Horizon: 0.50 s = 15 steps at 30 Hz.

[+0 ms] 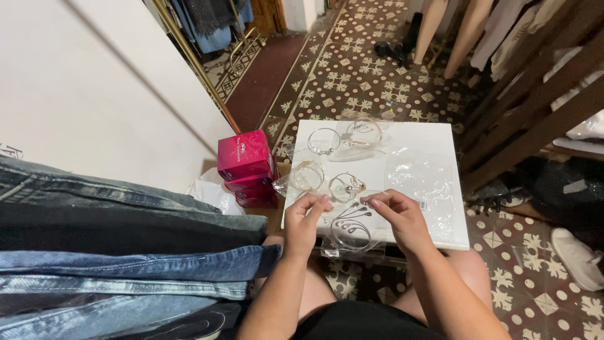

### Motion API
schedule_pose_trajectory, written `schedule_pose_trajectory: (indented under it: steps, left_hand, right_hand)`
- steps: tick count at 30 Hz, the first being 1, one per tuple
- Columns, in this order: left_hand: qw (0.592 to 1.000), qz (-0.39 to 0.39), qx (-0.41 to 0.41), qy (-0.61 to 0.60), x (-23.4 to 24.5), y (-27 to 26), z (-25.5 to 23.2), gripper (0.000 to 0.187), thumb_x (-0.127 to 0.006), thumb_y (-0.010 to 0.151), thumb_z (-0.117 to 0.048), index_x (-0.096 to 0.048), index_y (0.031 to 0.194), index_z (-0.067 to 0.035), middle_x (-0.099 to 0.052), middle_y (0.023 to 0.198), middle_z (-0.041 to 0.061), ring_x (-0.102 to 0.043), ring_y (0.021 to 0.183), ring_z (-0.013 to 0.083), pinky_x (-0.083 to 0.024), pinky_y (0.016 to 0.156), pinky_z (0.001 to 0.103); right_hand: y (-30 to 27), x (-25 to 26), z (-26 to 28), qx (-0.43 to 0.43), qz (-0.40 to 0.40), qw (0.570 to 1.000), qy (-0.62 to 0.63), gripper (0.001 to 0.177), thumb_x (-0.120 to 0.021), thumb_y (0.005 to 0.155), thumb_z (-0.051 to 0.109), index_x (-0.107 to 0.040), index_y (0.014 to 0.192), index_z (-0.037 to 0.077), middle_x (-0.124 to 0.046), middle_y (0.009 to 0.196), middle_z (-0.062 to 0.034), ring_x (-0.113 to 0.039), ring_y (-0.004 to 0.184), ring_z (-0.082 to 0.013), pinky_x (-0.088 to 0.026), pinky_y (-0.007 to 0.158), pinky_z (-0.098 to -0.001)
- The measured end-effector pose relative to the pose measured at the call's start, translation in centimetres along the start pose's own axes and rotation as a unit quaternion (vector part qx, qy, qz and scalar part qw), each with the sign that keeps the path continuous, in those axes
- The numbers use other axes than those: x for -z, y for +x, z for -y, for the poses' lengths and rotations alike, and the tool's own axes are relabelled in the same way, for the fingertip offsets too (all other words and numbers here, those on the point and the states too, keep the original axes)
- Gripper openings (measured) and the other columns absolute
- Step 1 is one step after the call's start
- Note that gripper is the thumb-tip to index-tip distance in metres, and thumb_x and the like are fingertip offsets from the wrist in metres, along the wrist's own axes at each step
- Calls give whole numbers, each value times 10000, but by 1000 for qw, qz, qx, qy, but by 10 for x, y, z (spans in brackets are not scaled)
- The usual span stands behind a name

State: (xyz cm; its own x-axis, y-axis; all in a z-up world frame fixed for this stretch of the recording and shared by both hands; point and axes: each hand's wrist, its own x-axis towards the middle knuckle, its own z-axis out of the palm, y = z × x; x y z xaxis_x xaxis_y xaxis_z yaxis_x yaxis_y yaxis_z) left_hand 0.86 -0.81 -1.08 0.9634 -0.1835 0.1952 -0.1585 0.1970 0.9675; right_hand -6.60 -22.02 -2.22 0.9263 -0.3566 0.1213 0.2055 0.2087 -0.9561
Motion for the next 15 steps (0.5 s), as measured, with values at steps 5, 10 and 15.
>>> schedule_pose_trajectory:
  steps: [5,10,15]
  left_hand:
    - [996,-48,24,-70,5,9,22,365,-700,1008,-35,-663,646,-1,-679,687,135,-680,783,217,-564,898,362]
    - [995,-82,32,-49,8,11,25,342,-704,907,12,-642,570,10,-632,671,139,-646,750,225,-550,855,345]
    - [994,-72,57,60,13,11,32,222,-702,747,-3,-638,537,-33,-515,568,27,-519,640,121,-470,671,287]
  right_hand:
    - [-3,3,10,86,51,994,-52,76,-814,948,23,-820,919,-47,-804,955,-224,-747,987,-283,-561,983,-407]
    - [-5,10,15,183,93,969,-135,115,-789,974,113,-864,964,26,-722,1267,-185,-670,1213,-281,-493,1169,-475]
    - [-7,5,31,315,126,921,-191,110,-764,990,172,-859,963,125,-607,1543,-154,-500,1534,-349,-341,1285,-533]
